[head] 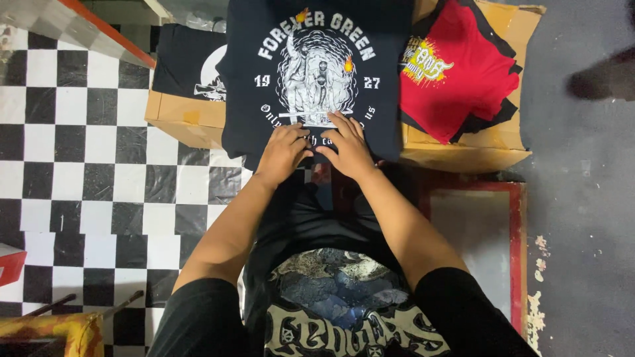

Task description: The person prepares and positions t-shirts on a heat press by unfolding and smoothing the fabric.

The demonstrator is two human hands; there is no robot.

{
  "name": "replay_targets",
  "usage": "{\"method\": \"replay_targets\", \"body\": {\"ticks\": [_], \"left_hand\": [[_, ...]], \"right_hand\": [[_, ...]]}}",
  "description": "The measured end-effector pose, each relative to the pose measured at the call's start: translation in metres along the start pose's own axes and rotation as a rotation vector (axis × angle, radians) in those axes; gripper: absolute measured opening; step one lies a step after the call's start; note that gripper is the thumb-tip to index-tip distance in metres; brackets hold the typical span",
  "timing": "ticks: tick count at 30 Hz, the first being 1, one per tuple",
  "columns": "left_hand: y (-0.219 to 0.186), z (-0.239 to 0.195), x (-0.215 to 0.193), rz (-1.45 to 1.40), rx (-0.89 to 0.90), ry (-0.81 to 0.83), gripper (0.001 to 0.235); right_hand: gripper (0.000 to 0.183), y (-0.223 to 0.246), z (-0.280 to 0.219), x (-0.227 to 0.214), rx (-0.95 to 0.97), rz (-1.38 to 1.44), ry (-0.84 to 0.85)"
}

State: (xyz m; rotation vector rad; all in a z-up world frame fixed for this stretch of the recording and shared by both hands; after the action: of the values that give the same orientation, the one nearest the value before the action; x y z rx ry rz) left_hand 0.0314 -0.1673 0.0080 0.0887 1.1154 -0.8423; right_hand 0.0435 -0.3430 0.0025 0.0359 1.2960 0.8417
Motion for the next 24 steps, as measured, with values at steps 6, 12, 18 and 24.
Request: {"method": "replay_targets", "body": {"ticks": [6, 12, 18, 24], "left_hand": [[0.001, 0.004, -0.004, -0.051, -0.061, -0.038, 0.021], [0.002, 0.0, 0.007, 0.041, -0.076, -0.036, 0.015], [0.009, -0.007, 0.015, 0.089, -0.069, -0.003, 0.018], [0.017, 0.02, -0.035, 0.204, -0.191, -0.071, 0.036]], "right_hand": [[0.018, -0.015, -0.003, 0.009, -0.025, 0.013, 0.012], [0.017, -0.01, -0.002, 0.008, -0.015, 0.043, -0.003], [0.016, -0.014, -0.003, 0.004, -0.031, 0.056, -0.012], [0.05, -0.031, 0.007, -0.012, 0.247, -0.113, -0.031]]}}
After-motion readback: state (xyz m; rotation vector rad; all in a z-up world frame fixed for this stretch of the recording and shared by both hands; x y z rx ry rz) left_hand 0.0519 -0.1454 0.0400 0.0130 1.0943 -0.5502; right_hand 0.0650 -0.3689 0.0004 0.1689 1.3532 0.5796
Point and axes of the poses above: each hand's wrist, its own z-axis towards the middle knuckle, its own x-axis out of the palm, y = z × x, the point moved 5 cm from there along z, towards the middle knuckle, and after that the axes turned 1 degree about -y, right-handed, at the moved point
